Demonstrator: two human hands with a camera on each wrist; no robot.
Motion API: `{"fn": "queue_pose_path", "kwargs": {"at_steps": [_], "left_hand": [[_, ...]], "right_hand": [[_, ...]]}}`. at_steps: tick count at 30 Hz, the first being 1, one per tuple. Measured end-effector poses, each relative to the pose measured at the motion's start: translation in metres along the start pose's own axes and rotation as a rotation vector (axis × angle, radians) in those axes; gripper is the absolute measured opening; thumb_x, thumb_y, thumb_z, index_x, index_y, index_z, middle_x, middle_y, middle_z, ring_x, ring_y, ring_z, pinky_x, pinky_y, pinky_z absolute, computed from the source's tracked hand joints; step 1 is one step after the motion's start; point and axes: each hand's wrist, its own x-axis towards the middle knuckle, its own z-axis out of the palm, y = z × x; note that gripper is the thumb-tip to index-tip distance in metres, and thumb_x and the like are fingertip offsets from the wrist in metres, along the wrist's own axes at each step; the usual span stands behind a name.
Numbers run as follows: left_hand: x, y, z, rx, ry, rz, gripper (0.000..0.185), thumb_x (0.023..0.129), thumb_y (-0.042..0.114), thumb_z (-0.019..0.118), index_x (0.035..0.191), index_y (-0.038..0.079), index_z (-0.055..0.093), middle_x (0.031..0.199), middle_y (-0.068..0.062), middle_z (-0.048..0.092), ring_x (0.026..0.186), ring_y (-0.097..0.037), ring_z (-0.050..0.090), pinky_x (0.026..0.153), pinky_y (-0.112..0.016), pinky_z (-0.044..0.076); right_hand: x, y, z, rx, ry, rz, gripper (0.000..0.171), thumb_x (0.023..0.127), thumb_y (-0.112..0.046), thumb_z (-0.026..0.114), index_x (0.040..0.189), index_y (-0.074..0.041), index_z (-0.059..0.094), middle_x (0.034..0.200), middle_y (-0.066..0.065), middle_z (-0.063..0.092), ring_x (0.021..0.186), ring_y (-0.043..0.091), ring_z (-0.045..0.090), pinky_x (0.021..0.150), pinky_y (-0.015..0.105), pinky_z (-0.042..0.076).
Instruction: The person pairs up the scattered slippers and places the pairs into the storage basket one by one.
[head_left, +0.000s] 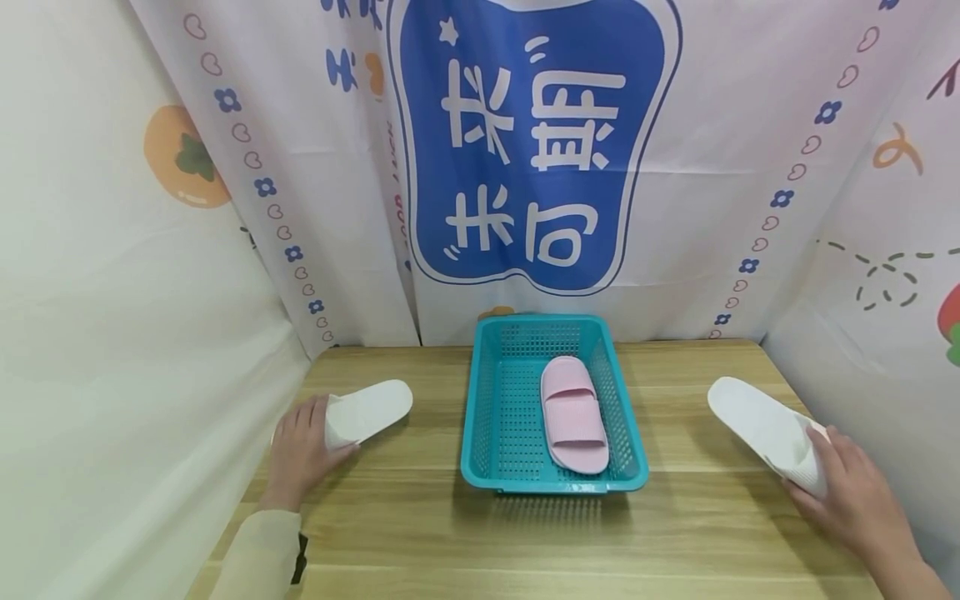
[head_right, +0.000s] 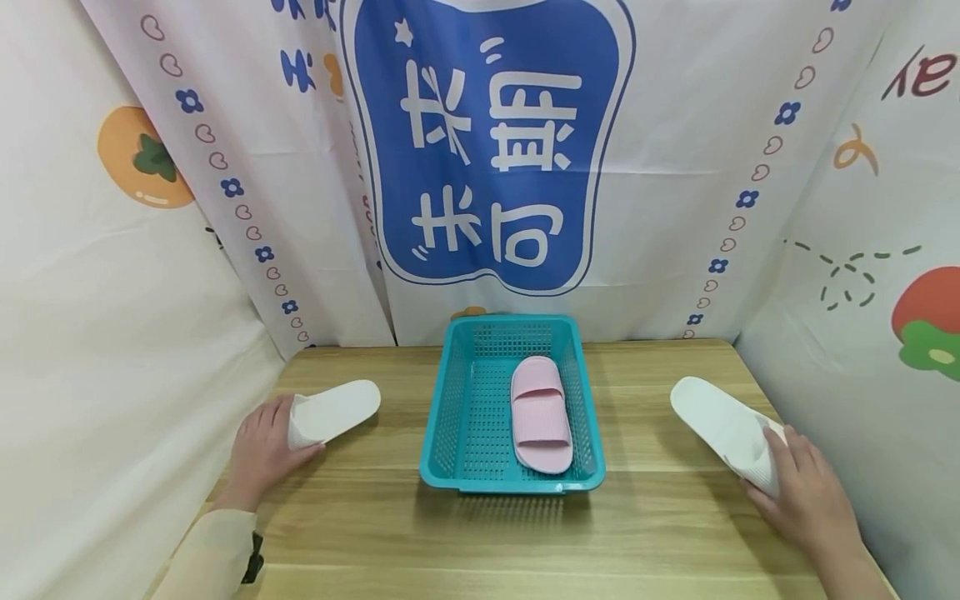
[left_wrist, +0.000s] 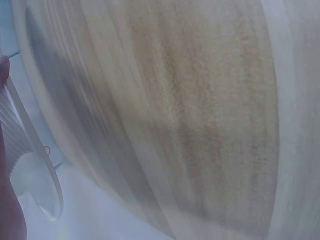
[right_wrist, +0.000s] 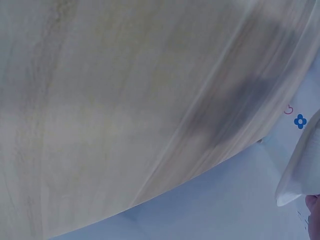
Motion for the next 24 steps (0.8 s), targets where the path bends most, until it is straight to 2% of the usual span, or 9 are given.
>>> {"fn": "queue_pose_path", "kwargs": {"at_steps": [5,13,24], "left_hand": [[0.005,0.000,-0.002,0.010,0.026,0.033,0.107,0.051,0.050,0.087,0.130,-0.011,0.049,0.118,-0.032,0.055,0.104,-0.050,0.051,0.090,-0.061,0.042],[0.014,0.001,-0.005,0.037,0.096,0.113,0.107,0.049,0.052,0.086,0.129,-0.010,0.050,0.116,-0.031,0.056,0.103,-0.049,0.052,0.088,-0.059,0.044],[0.025,0.006,-0.010,0.071,0.118,0.158,0.108,0.050,0.053,0.085,0.129,-0.011,0.050,0.117,-0.031,0.055,0.104,-0.049,0.052,0.088,-0.058,0.044]], "right_hand": [[0.005,0.000,-0.001,-0.012,0.026,-0.051,0.094,0.087,-0.073,0.041,0.127,0.011,0.052,0.118,0.039,0.050,0.099,0.056,0.047,0.114,0.042,0.023],[0.014,-0.002,-0.002,-0.014,0.053,-0.080,0.092,0.088,-0.072,0.039,0.129,0.010,0.051,0.120,0.038,0.049,0.102,0.056,0.045,0.117,0.035,0.016],[0.021,-0.009,-0.003,-0.040,0.072,-0.074,0.092,0.087,-0.074,0.039,0.130,0.007,0.052,0.122,0.036,0.050,0.104,0.057,0.046,0.116,0.041,0.020]]}}
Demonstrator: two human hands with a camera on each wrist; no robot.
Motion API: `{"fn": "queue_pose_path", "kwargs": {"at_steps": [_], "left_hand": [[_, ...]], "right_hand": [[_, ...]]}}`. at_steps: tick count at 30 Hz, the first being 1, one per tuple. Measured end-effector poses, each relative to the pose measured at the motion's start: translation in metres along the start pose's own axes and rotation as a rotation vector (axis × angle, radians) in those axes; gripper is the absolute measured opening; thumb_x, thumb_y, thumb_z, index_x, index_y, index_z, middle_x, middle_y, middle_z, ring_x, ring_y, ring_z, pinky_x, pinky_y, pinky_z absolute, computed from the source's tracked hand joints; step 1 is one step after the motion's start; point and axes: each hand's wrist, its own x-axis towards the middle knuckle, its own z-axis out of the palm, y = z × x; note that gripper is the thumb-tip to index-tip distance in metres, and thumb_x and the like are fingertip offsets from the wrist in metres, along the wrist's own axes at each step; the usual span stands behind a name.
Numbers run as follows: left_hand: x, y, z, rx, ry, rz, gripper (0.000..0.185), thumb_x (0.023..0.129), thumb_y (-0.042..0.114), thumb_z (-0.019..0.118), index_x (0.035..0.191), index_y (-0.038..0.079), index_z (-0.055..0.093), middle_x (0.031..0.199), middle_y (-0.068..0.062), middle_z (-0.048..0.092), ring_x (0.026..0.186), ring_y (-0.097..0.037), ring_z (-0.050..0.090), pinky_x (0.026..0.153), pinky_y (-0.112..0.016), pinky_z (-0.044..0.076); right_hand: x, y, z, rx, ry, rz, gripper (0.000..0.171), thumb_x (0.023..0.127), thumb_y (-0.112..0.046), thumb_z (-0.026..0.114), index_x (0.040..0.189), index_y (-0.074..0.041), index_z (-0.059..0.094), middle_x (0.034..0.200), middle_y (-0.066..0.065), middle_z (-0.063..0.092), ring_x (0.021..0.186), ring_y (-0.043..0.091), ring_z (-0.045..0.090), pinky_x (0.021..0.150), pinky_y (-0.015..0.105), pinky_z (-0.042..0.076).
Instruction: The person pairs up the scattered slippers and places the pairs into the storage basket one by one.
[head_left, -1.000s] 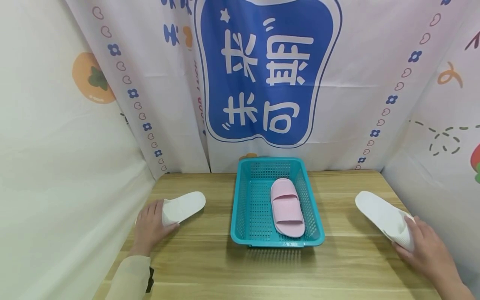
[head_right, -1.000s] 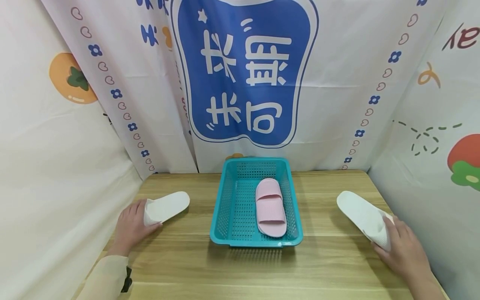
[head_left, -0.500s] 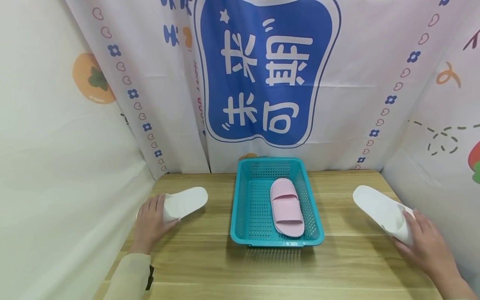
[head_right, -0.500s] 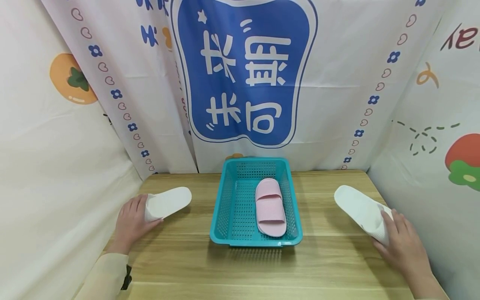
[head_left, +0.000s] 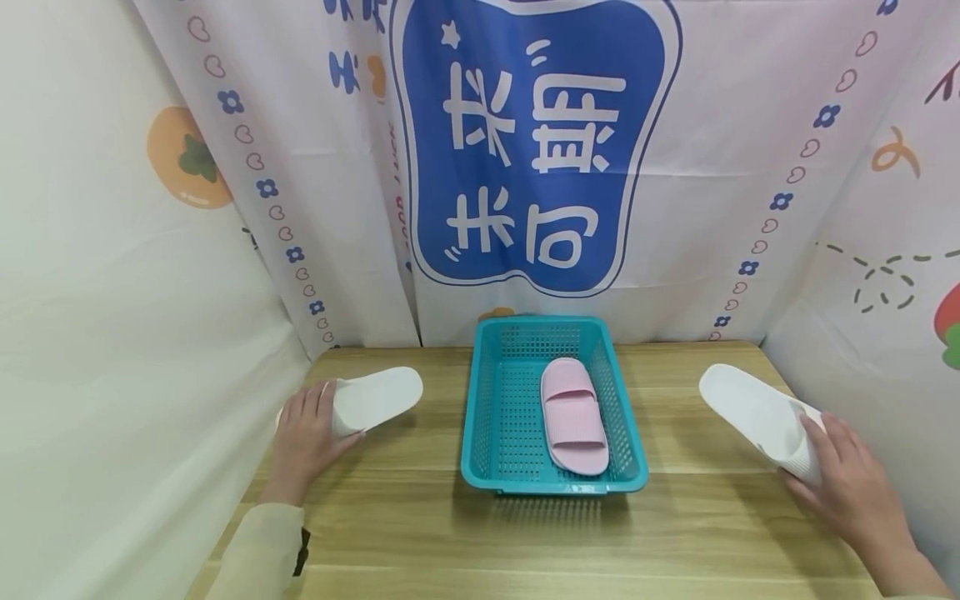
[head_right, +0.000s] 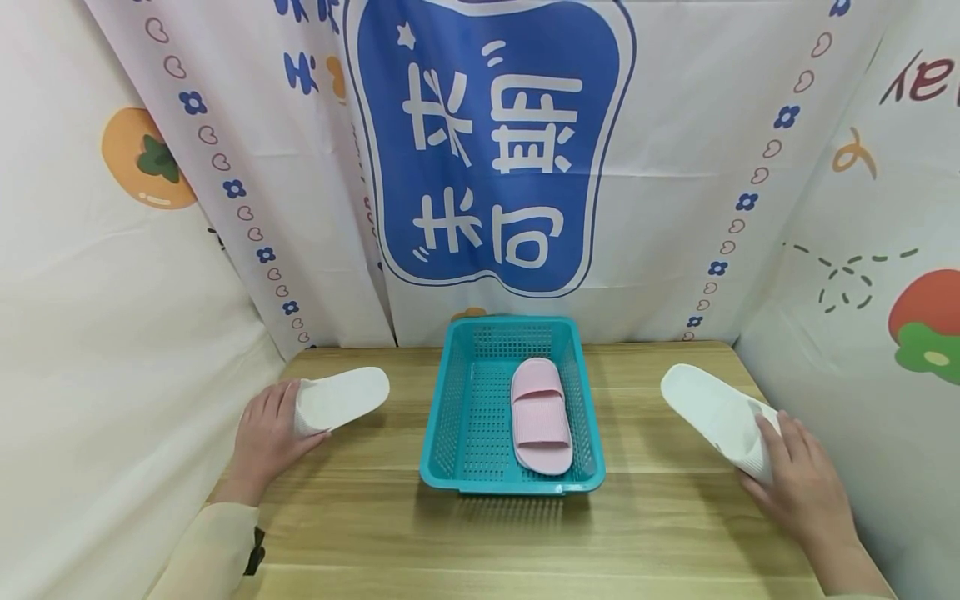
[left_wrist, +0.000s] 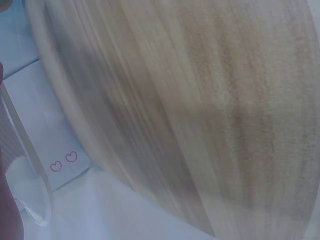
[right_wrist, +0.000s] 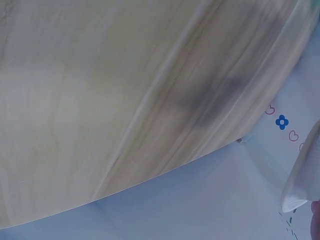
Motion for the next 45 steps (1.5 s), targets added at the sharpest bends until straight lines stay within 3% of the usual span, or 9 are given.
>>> {"fn": "queue_pose_path", "kwargs": {"at_steps": [7,14,25,33,45], "left_hand": [[0.006,0.004,-0.004,0.010,-0.018,0.007,0.107,0.059,0.062,0.077,0.132,-0.010,0.048,0.119,-0.031,0.054,0.106,-0.049,0.050,0.089,-0.059,0.044],[0.015,0.010,-0.007,0.014,0.022,0.023,0.109,0.047,0.050,0.090,0.130,-0.009,0.051,0.117,-0.029,0.056,0.101,-0.048,0.053,0.086,-0.058,0.045],[0.025,0.014,-0.008,0.023,0.040,0.059,0.111,0.048,0.053,0.087,0.133,-0.009,0.050,0.120,-0.030,0.056,0.105,-0.049,0.053,0.090,-0.059,0.044],[0.032,0.019,-0.010,0.017,0.004,0.056,0.113,0.048,0.051,0.089,0.136,-0.008,0.047,0.125,-0.029,0.053,0.109,-0.048,0.052,0.094,-0.058,0.042],[0.049,0.029,-0.015,0.008,0.059,0.104,0.113,0.046,0.051,0.090,0.133,-0.009,0.049,0.124,-0.030,0.054,0.107,-0.049,0.053,0.094,-0.059,0.043]], "right_hand": [[0.006,-0.003,-0.001,-0.010,-0.005,-0.008,0.091,0.089,-0.071,0.039,0.130,0.009,0.052,0.122,0.037,0.050,0.105,0.057,0.046,0.116,0.041,0.020],[0.010,-0.003,0.004,-0.003,0.065,-0.033,0.088,0.089,-0.071,0.040,0.128,0.007,0.054,0.121,0.036,0.052,0.104,0.057,0.048,0.114,0.044,0.025],[0.019,-0.006,0.005,-0.029,0.104,-0.070,0.083,0.089,-0.067,0.040,0.125,0.006,0.057,0.120,0.034,0.054,0.102,0.056,0.050,0.104,0.057,0.036],[0.029,-0.009,0.005,-0.010,0.104,-0.100,0.081,0.090,-0.064,0.041,0.123,0.008,0.057,0.119,0.035,0.054,0.102,0.055,0.050,0.111,0.048,0.030],[0.043,-0.016,0.002,0.009,0.084,-0.122,0.081,0.090,-0.064,0.042,0.124,0.008,0.056,0.119,0.035,0.054,0.104,0.054,0.049,0.113,0.044,0.026]]}}
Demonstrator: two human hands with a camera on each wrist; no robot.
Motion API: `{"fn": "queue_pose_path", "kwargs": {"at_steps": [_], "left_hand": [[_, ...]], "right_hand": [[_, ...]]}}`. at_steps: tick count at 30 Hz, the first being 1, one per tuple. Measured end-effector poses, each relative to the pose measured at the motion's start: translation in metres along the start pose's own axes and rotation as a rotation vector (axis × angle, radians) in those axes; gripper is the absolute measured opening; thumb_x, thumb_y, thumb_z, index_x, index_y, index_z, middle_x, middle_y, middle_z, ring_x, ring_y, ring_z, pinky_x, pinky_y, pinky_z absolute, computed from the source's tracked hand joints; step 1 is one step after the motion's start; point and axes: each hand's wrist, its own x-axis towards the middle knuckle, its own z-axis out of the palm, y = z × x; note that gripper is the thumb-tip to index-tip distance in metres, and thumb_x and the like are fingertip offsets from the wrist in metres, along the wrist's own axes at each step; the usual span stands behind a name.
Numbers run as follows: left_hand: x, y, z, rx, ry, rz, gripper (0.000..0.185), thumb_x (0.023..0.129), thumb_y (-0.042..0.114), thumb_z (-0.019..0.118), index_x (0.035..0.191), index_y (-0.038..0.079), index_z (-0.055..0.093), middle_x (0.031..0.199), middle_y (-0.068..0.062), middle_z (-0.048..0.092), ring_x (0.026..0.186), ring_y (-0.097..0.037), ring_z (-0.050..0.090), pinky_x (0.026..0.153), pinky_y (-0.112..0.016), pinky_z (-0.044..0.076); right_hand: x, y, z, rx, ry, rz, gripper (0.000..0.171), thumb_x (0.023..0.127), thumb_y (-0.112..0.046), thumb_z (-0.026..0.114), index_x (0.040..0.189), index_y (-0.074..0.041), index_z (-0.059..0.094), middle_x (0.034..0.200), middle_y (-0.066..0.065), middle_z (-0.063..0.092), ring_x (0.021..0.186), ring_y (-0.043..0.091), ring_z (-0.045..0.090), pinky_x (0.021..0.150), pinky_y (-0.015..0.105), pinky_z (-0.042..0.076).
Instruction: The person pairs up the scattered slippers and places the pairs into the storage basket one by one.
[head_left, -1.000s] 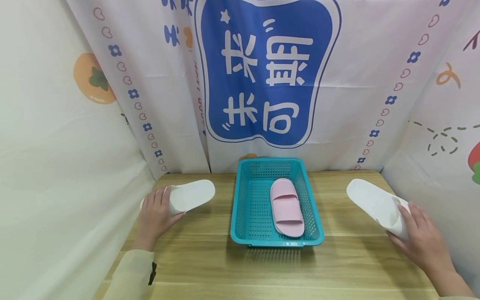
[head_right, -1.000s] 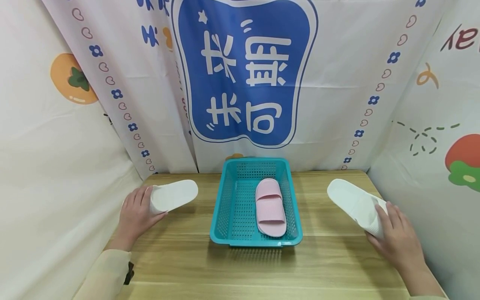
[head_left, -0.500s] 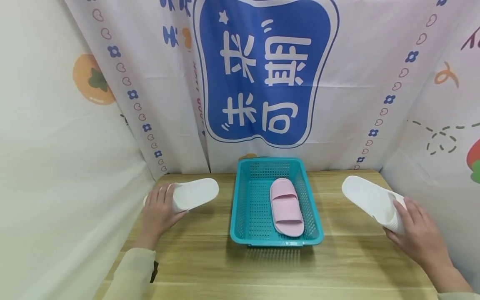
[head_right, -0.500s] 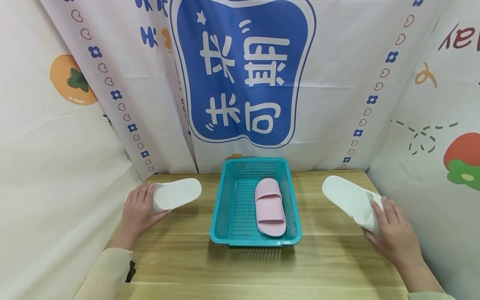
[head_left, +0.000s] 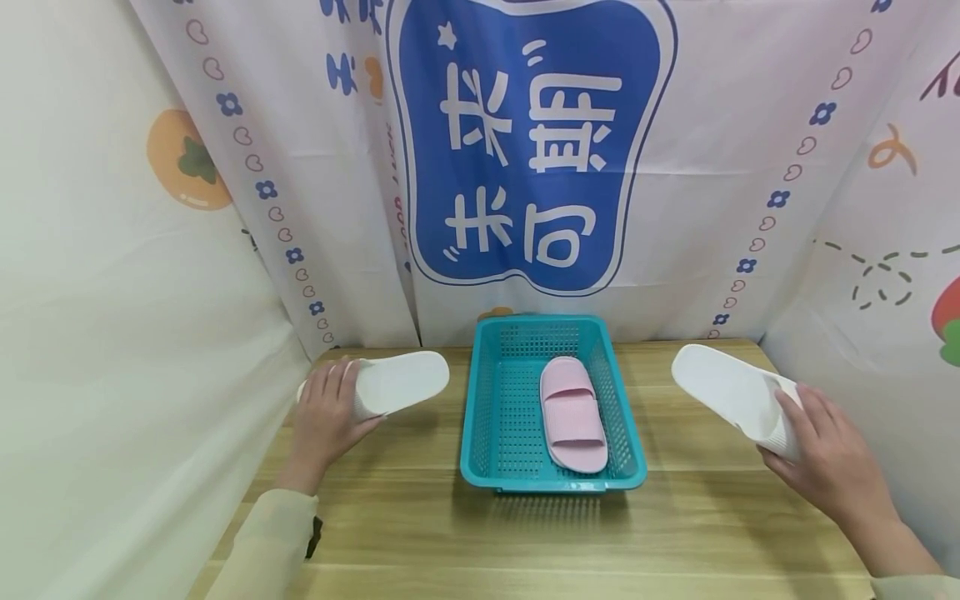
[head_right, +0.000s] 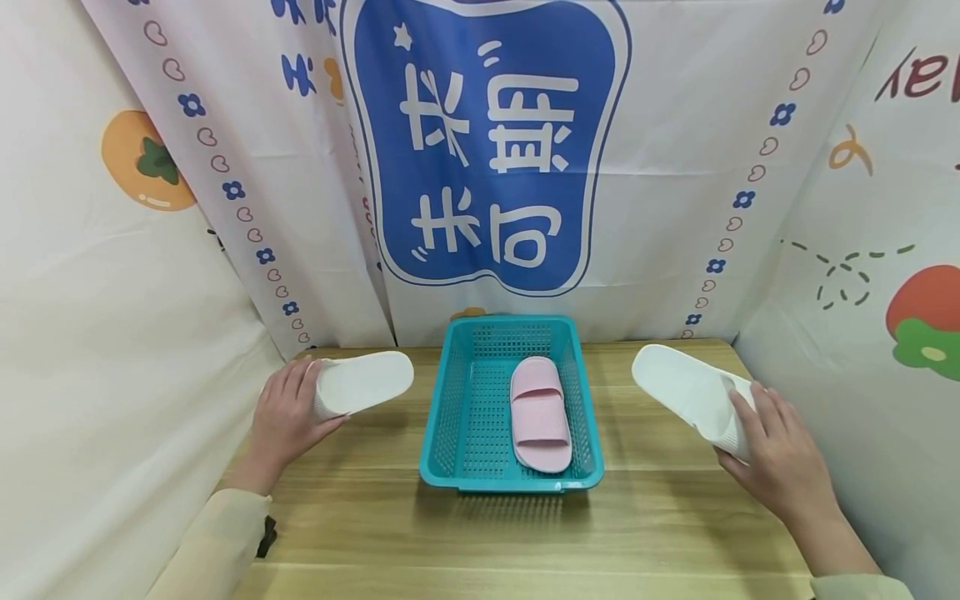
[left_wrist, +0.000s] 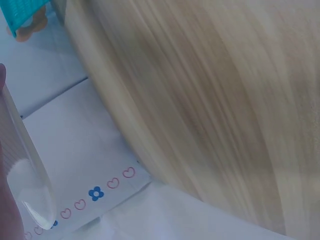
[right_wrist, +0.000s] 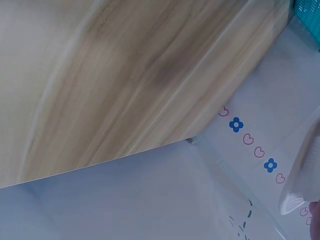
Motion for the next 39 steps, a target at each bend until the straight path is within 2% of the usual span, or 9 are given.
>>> {"fn": "queue_pose_path", "kwargs": {"at_steps": [6,11,17,24,33,39], "left_hand": [[0.007,0.006,0.001,-0.018,0.039,0.019,0.111,0.047,0.053,0.087,0.132,-0.008,0.050,0.126,-0.030,0.054,0.108,-0.050,0.053,0.094,-0.060,0.043],[0.012,0.012,0.002,-0.019,0.025,0.030,0.109,0.052,0.058,0.081,0.134,-0.007,0.048,0.129,-0.029,0.053,0.112,-0.049,0.051,0.095,-0.059,0.042],[0.021,0.021,0.003,-0.021,0.014,0.055,0.112,0.051,0.056,0.085,0.136,-0.006,0.047,0.130,-0.028,0.051,0.115,-0.048,0.049,0.097,-0.059,0.041],[0.029,0.029,0.001,-0.030,0.040,0.091,0.114,0.047,0.054,0.089,0.135,-0.006,0.047,0.129,-0.028,0.052,0.115,-0.047,0.050,0.097,-0.060,0.041],[0.039,0.041,-0.007,-0.009,-0.033,0.106,0.111,0.054,0.056,0.087,0.138,-0.004,0.046,0.133,-0.027,0.051,0.120,-0.046,0.048,0.101,-0.057,0.039],[0.044,0.048,-0.009,-0.020,-0.044,0.118,0.111,0.056,0.057,0.086,0.139,-0.003,0.044,0.136,-0.025,0.050,0.123,-0.044,0.046,0.104,-0.056,0.037]], "right_hand": [[0.008,-0.003,0.000,0.008,-0.002,-0.022,0.080,0.090,-0.063,0.041,0.124,0.008,0.057,0.120,0.035,0.054,0.103,0.054,0.050,0.114,0.041,0.025],[0.013,-0.006,-0.001,0.018,-0.005,-0.034,0.080,0.090,-0.062,0.042,0.124,0.008,0.057,0.120,0.035,0.053,0.103,0.054,0.049,0.115,0.039,0.023],[0.018,-0.011,0.000,0.024,-0.009,-0.042,0.079,0.090,-0.062,0.042,0.124,0.008,0.056,0.121,0.035,0.053,0.103,0.055,0.049,0.115,0.039,0.023],[0.024,-0.015,0.001,0.039,0.006,-0.063,0.078,0.091,-0.060,0.043,0.125,0.009,0.057,0.120,0.036,0.053,0.102,0.055,0.049,0.114,0.042,0.025],[0.033,-0.022,0.002,0.064,0.026,-0.095,0.072,0.091,-0.055,0.044,0.123,0.008,0.058,0.120,0.035,0.054,0.103,0.054,0.050,0.114,0.041,0.025],[0.039,-0.027,0.004,0.078,0.029,-0.111,0.070,0.091,-0.052,0.045,0.122,0.009,0.058,0.120,0.035,0.055,0.103,0.054,0.050,0.113,0.044,0.027]]}}
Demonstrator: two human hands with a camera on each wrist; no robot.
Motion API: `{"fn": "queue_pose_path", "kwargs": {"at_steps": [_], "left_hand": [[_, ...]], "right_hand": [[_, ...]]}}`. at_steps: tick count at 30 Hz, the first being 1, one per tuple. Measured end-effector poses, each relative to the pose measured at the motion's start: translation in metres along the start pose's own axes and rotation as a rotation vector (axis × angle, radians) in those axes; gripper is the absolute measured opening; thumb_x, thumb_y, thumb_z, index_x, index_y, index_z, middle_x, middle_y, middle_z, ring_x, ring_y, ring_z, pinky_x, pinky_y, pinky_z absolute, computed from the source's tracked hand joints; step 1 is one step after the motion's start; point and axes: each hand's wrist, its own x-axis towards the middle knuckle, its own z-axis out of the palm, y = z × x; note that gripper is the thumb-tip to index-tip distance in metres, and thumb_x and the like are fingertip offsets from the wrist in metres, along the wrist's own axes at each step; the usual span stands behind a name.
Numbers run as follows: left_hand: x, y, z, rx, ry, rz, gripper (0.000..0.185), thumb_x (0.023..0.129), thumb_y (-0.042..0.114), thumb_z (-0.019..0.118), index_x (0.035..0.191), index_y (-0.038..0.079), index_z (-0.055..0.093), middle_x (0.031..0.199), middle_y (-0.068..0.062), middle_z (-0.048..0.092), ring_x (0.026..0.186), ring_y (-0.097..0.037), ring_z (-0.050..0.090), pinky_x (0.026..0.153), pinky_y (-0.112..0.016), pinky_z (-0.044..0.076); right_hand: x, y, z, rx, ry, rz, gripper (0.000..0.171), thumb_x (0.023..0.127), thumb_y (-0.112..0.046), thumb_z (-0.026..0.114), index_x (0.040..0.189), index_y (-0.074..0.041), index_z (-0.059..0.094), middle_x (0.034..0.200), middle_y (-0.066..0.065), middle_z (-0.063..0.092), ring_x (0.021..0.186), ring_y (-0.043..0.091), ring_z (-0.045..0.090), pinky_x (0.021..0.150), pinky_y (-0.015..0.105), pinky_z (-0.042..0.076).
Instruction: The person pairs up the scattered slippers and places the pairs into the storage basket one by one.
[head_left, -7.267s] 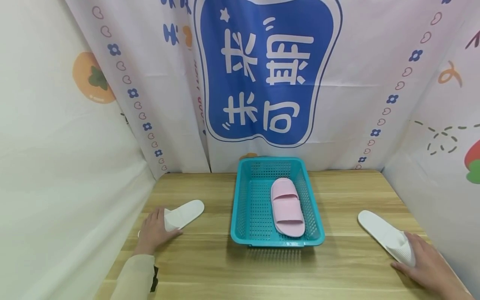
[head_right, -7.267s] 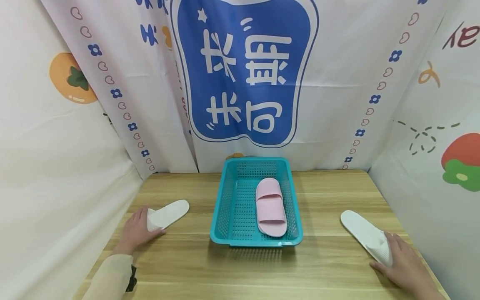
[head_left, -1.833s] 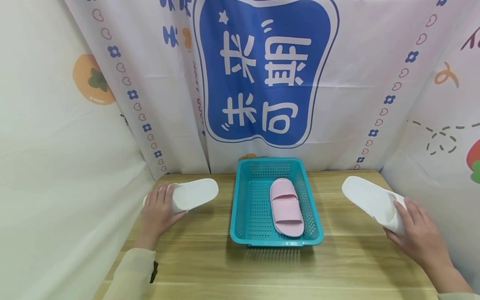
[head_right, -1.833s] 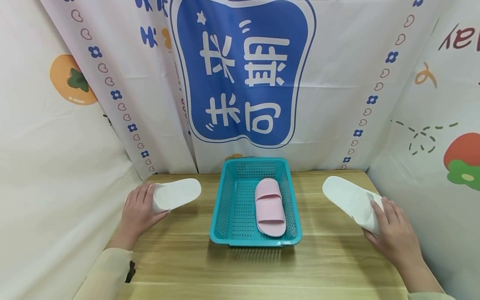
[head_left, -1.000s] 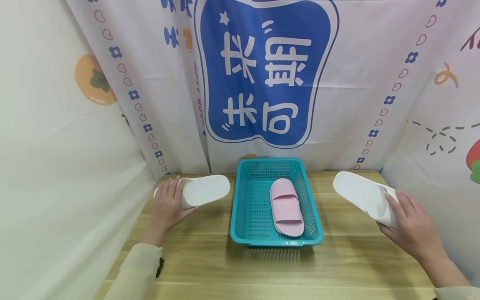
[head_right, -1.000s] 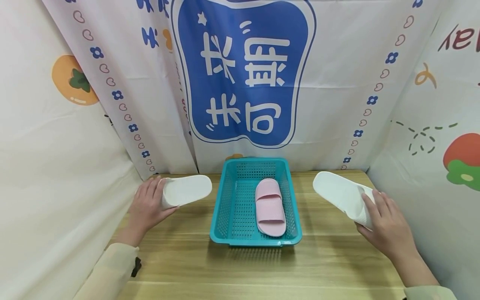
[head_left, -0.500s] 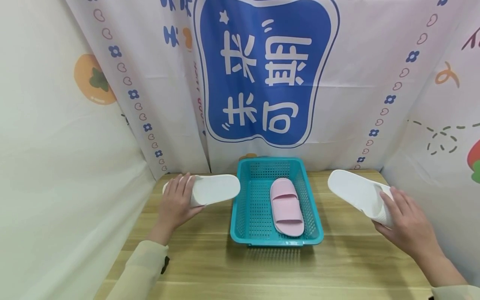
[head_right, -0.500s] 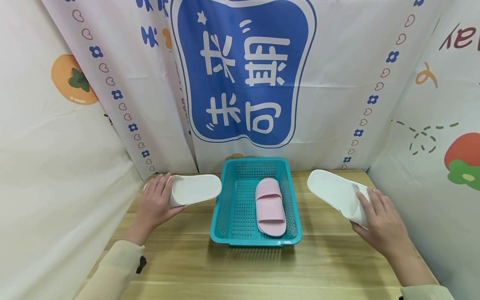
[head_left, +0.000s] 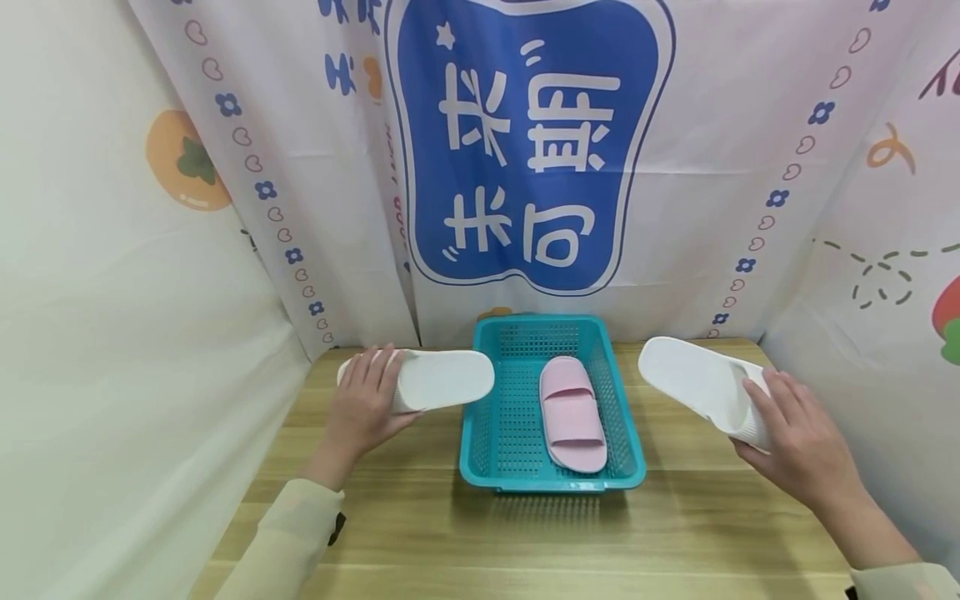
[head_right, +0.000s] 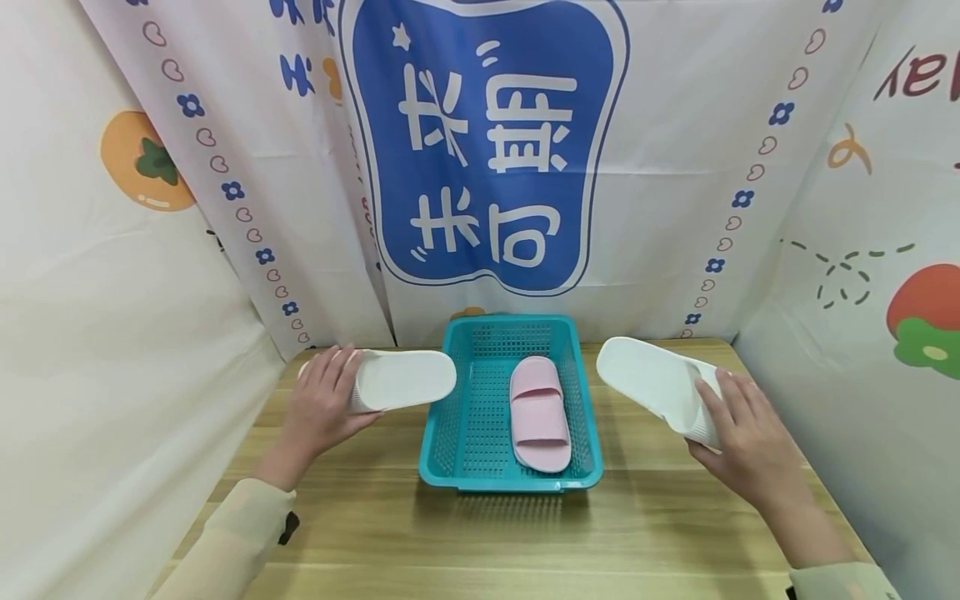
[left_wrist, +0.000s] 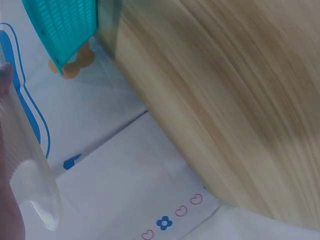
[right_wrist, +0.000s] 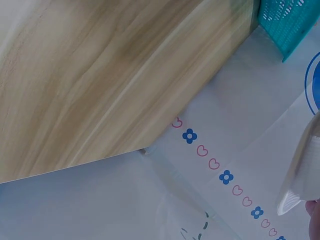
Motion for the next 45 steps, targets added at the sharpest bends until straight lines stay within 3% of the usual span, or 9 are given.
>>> {"fn": "queue_pose_path", "kwargs": {"at_steps": [9,20,27,33,45], "left_hand": [[0.009,0.008,-0.003,-0.023,0.030,0.041,0.110,0.053,0.055,0.088,0.137,-0.004,0.047,0.133,-0.025,0.051,0.120,-0.046,0.048,0.104,-0.056,0.038],[0.019,0.021,-0.001,-0.038,0.046,0.065,0.106,0.055,0.057,0.086,0.134,-0.004,0.050,0.131,-0.025,0.054,0.118,-0.045,0.051,0.099,-0.057,0.042],[0.024,0.029,-0.001,-0.051,0.041,0.072,0.103,0.058,0.058,0.083,0.135,-0.002,0.050,0.133,-0.025,0.053,0.119,-0.044,0.051,0.102,-0.055,0.040],[0.029,0.037,0.001,-0.055,0.047,0.084,0.102,0.060,0.059,0.082,0.136,-0.001,0.049,0.134,-0.024,0.053,0.119,-0.043,0.051,0.101,-0.056,0.041],[0.037,0.050,0.004,-0.082,0.066,0.095,0.106,0.058,0.061,0.084,0.136,-0.001,0.050,0.134,-0.023,0.053,0.118,-0.043,0.052,0.103,-0.055,0.039]], "right_hand": [[0.010,-0.006,0.004,0.008,0.048,-0.035,0.066,0.091,-0.050,0.047,0.118,0.009,0.059,0.117,0.035,0.057,0.101,0.055,0.051,0.105,0.052,0.035],[0.025,-0.016,0.009,0.039,0.059,-0.074,0.065,0.091,-0.048,0.048,0.117,0.010,0.059,0.115,0.036,0.057,0.100,0.054,0.051,0.110,0.045,0.032],[0.029,-0.022,0.012,0.018,0.056,-0.062,0.065,0.089,-0.048,0.048,0.118,0.009,0.060,0.116,0.034,0.058,0.101,0.053,0.053,0.094,0.054,0.040],[0.028,-0.027,0.013,0.034,0.016,-0.056,0.068,0.092,-0.050,0.046,0.121,0.010,0.059,0.121,0.035,0.056,0.105,0.054,0.051,0.112,0.045,0.029],[0.032,-0.037,0.017,0.043,-0.024,-0.048,0.069,0.092,-0.050,0.044,0.124,0.009,0.058,0.124,0.034,0.055,0.108,0.052,0.051,0.113,0.045,0.028]]}}
